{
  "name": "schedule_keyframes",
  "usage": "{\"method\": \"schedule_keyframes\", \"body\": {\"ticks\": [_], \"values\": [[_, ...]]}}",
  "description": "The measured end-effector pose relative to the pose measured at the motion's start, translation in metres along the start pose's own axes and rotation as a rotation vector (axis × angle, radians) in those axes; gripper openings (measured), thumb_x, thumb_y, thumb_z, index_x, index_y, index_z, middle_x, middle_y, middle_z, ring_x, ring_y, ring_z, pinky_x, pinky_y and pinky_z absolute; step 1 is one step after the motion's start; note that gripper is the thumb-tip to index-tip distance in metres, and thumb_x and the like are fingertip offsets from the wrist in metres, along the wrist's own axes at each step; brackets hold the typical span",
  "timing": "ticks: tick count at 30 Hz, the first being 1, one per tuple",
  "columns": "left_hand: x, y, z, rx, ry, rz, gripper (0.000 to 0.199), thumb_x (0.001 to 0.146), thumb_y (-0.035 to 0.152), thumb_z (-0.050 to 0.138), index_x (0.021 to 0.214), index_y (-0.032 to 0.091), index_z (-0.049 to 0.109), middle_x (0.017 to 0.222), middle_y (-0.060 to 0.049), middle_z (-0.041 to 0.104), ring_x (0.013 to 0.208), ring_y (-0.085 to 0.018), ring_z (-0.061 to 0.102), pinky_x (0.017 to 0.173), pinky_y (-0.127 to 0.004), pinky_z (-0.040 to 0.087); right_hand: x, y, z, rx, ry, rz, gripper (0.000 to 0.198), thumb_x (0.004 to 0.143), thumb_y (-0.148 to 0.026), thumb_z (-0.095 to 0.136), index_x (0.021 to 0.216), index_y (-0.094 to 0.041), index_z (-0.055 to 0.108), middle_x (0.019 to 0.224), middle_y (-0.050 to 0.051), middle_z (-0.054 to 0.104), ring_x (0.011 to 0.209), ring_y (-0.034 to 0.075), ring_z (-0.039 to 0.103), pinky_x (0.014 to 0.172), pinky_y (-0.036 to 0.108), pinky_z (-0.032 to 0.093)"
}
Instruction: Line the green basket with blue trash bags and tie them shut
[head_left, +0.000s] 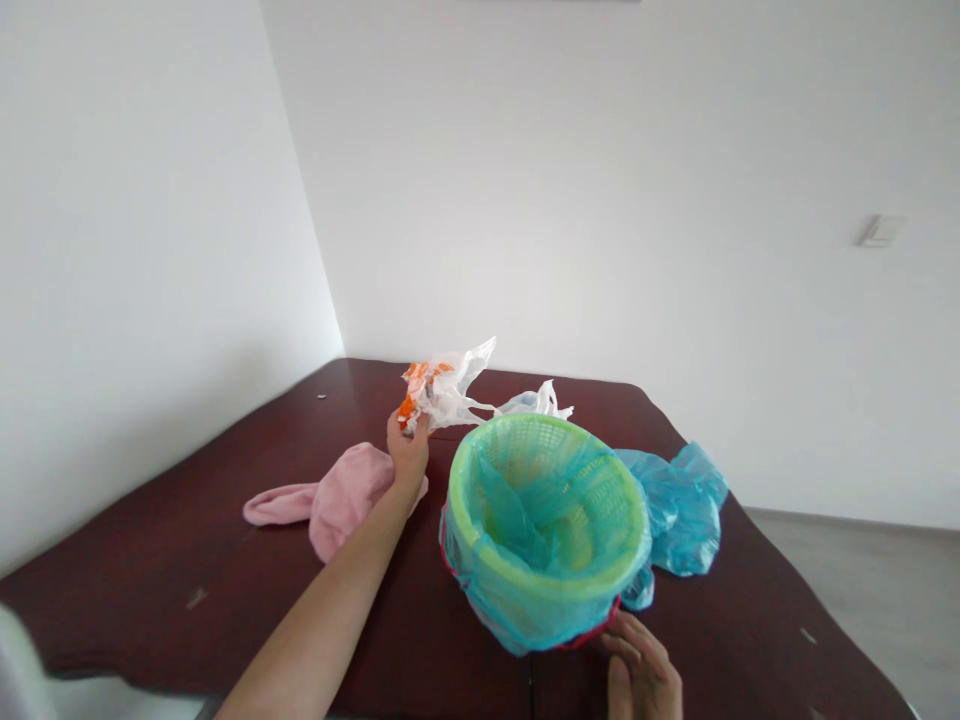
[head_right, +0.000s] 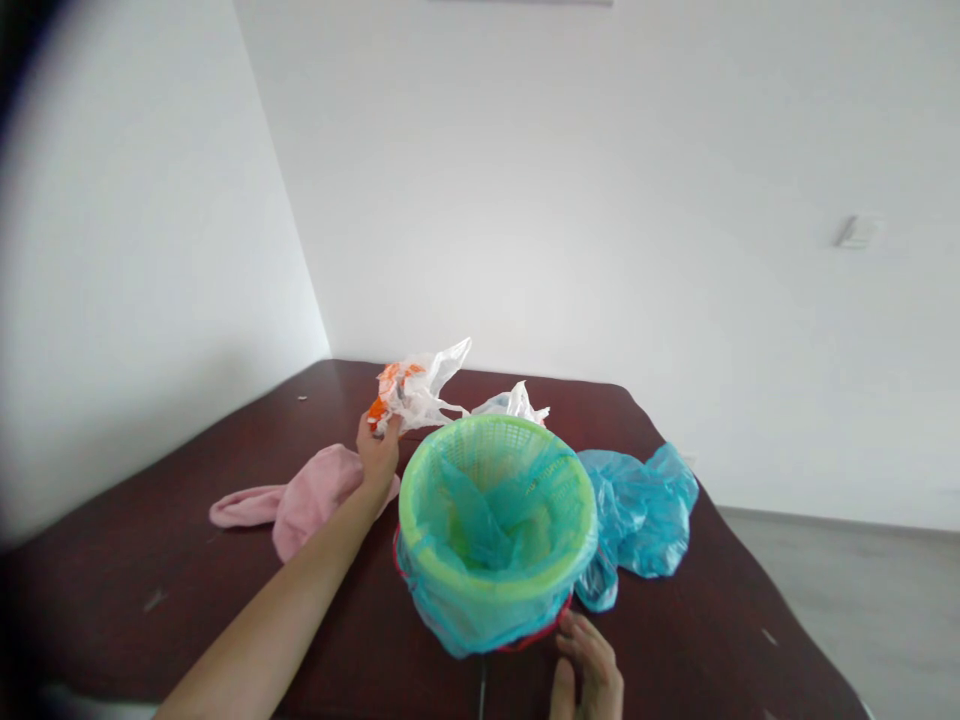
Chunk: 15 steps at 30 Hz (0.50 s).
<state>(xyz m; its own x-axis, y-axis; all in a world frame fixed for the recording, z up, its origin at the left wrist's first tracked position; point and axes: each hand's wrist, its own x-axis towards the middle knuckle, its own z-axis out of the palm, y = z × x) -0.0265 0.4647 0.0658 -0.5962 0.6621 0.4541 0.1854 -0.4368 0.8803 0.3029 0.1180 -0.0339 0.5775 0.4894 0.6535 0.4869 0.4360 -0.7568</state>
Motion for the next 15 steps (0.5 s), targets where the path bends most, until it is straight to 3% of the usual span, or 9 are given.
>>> {"method": "schedule_keyframes", "body": {"ticks": [9,15], "values": [[-0.004,0.01,-0.001,-0.033,0.004,-0.031,0.05,0.098,0.053,0.084,0.135,0.021,0.076,0.127,-0.013,0.083,0.12,-0.032,0.081,0.114,-0.048,0.065,-0.005,-0.02,0.015,0.013,0.12,0.017,0.02,0.113,-0.038,0.078,0.125,-0.023,0.078,0.116,0.012,0.083,0.101,0.031,0.086,0.082,0.042,0.07],[-0.007,0.057,0.001,-0.098,0.075,0.007,0.043,0.099,0.047,0.081,0.13,0.019,0.074,0.121,-0.012,0.083,0.108,-0.03,0.079,0.103,-0.045,0.068,-0.004,-0.012,0.014,0.02,0.136,0.025,0.019,0.115,-0.039,0.077,0.119,-0.02,0.075,0.11,0.014,0.086,0.095,0.028,0.087,0.076,0.037,0.07]]}}
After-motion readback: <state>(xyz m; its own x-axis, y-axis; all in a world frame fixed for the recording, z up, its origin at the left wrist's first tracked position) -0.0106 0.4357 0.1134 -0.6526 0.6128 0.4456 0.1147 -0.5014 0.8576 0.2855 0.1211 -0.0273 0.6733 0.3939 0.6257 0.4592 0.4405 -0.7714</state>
